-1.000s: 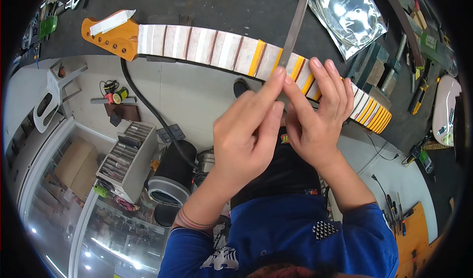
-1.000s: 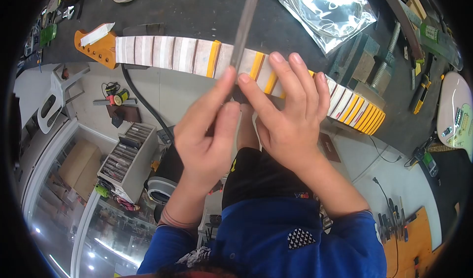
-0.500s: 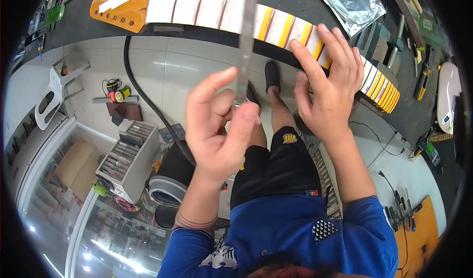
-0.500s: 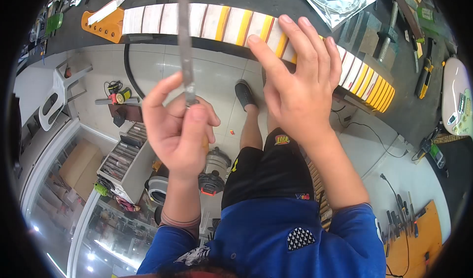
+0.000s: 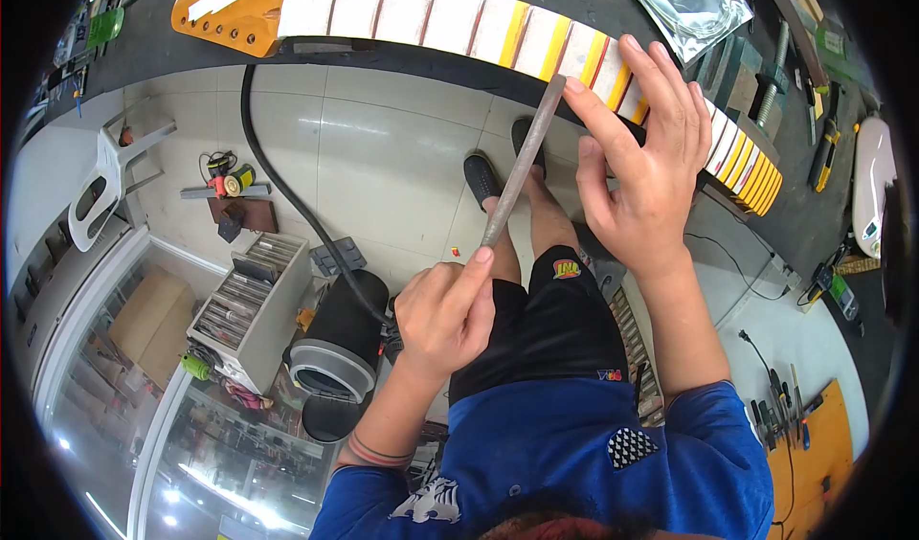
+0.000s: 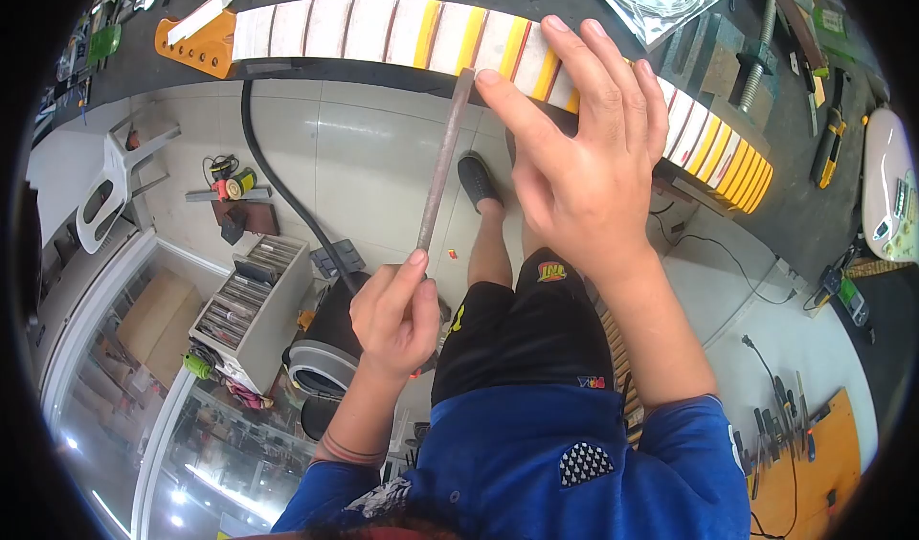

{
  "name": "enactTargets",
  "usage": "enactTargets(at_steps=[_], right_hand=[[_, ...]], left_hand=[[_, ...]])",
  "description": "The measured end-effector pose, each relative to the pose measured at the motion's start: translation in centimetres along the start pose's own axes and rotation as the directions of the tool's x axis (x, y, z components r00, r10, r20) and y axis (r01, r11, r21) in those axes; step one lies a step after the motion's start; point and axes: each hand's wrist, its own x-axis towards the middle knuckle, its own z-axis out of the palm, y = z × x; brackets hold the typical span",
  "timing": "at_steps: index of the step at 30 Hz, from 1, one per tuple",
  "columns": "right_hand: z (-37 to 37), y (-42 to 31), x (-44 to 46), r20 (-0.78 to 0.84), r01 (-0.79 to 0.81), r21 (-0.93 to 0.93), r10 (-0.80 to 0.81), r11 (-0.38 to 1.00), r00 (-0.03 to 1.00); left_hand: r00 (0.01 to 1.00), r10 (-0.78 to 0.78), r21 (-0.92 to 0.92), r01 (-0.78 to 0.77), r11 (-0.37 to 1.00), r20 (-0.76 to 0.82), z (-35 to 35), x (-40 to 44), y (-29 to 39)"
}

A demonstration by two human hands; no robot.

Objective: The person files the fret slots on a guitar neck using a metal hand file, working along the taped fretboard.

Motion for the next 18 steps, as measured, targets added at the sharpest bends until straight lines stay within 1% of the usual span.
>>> enactTargets(at_steps=[4,7,9,12,14,15,17,18], right_hand=[[-0.4,0.1,-0.1,0.053,0.020,0.002,-0.020,1.000,0.998],[-0.4,0.2,-0.1,0.056,0.025,0.003,-0.025,1.000,0.998],[-0.4,-0.1,0.0,0.043,0.001,-0.005,0.000,1.000,0.999],[-0.6,-0.2,0.0,0.070,-0.005,-0.018,0.007,1.000,0.997],[-0.7,-0.1,0.0,0.086,0.006,-0.023,-0.004,1.000,0.996],[-0.7,0.0,0.0,0.083,0.012,-0.022,-0.010,1.000,0.997],[-0.5,0.1,0.0,0.070,0.025,-0.015,-0.024,1.000,0.997],[-0.3,0.2,-0.1,0.061,0.033,-0.013,-0.032,0.999,0.998]], left_hand=[[1.000,0.008,0.028,-0.008,1.000,0.000,0.2,-0.1,-0.1],[1.000,-0.012,0.037,0.012,0.999,-0.016,0.9,1.6,0.4],[0.996,-0.040,0.068,0.045,0.997,-0.078,2.5,4.6,0.4],[0.992,-0.006,0.018,0.008,1.000,-0.129,4.3,10.1,0.3],[0.991,-0.012,-0.039,0.007,0.999,-0.135,4.6,11.3,0.2],[0.992,-0.016,-0.030,0.013,0.999,-0.122,4.4,10.3,0.1],[0.995,-0.021,-0.007,0.021,1.000,-0.094,3.1,5.8,-0.2],[0.998,-0.040,-0.022,0.039,0.999,-0.050,2.0,3.1,-0.2]])
